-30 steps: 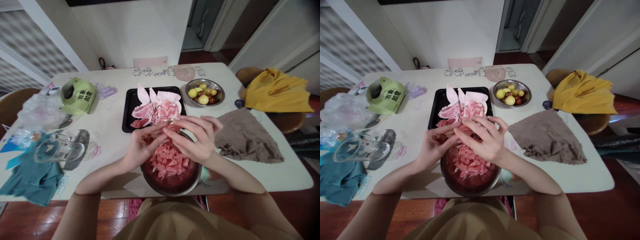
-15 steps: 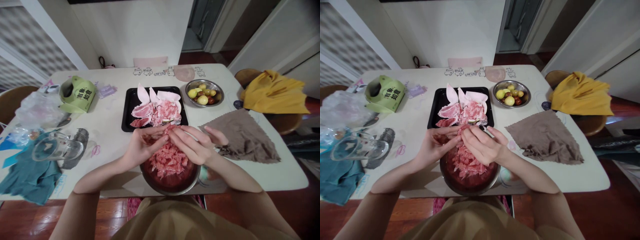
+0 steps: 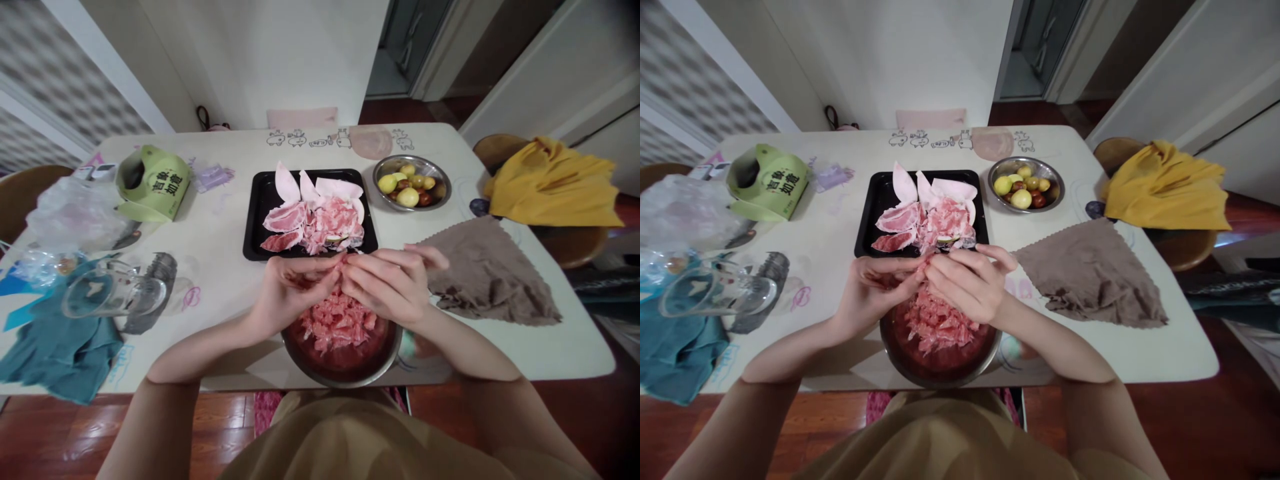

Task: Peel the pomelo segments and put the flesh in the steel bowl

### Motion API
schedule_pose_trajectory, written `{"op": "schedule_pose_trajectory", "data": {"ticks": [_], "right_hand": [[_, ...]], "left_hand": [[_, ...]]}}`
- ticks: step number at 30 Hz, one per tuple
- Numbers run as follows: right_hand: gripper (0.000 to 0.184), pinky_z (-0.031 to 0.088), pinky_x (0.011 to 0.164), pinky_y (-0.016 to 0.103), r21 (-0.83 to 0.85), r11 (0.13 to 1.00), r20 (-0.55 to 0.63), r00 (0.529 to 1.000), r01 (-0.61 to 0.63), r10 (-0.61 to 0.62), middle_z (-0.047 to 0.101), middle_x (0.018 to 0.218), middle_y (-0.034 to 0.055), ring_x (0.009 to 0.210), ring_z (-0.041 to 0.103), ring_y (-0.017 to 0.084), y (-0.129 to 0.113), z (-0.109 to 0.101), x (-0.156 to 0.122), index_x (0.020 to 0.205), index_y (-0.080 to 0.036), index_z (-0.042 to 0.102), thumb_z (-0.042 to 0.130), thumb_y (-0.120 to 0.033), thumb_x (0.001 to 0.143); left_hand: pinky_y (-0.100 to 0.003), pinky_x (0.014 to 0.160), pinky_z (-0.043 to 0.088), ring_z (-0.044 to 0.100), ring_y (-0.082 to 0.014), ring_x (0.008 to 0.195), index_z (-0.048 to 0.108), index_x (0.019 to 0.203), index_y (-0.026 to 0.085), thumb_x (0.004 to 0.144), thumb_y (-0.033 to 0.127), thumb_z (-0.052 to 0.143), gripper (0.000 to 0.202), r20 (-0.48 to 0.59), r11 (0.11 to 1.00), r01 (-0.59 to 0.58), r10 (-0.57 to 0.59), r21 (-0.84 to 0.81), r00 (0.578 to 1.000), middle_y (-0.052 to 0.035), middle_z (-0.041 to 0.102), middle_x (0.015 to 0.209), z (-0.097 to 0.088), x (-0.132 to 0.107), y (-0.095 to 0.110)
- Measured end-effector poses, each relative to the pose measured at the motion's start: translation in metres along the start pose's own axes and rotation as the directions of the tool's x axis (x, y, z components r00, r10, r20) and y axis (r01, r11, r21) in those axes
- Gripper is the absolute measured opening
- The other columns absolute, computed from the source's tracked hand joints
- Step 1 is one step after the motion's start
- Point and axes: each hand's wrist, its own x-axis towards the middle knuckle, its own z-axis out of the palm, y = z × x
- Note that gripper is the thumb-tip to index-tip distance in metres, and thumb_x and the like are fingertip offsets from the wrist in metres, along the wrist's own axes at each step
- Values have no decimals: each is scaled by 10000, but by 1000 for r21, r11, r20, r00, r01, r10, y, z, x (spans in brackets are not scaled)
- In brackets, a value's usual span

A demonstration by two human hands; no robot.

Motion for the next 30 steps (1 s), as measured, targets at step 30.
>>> {"op": "schedule_pose_trajectory", "data": {"ticks": [30], "right_hand": [[45,465,898,458,218,933,-166,931,-286,324,733,849,-13,809,688,209,18,-11,35,858,-313,723,733,-314,902]], "left_hand": [[-277,755,703,815,-201,819,799,1111,184,836,272,824,290,-13,969,156,-161,-194,987,-53,833,934,-7,5,9]]}}
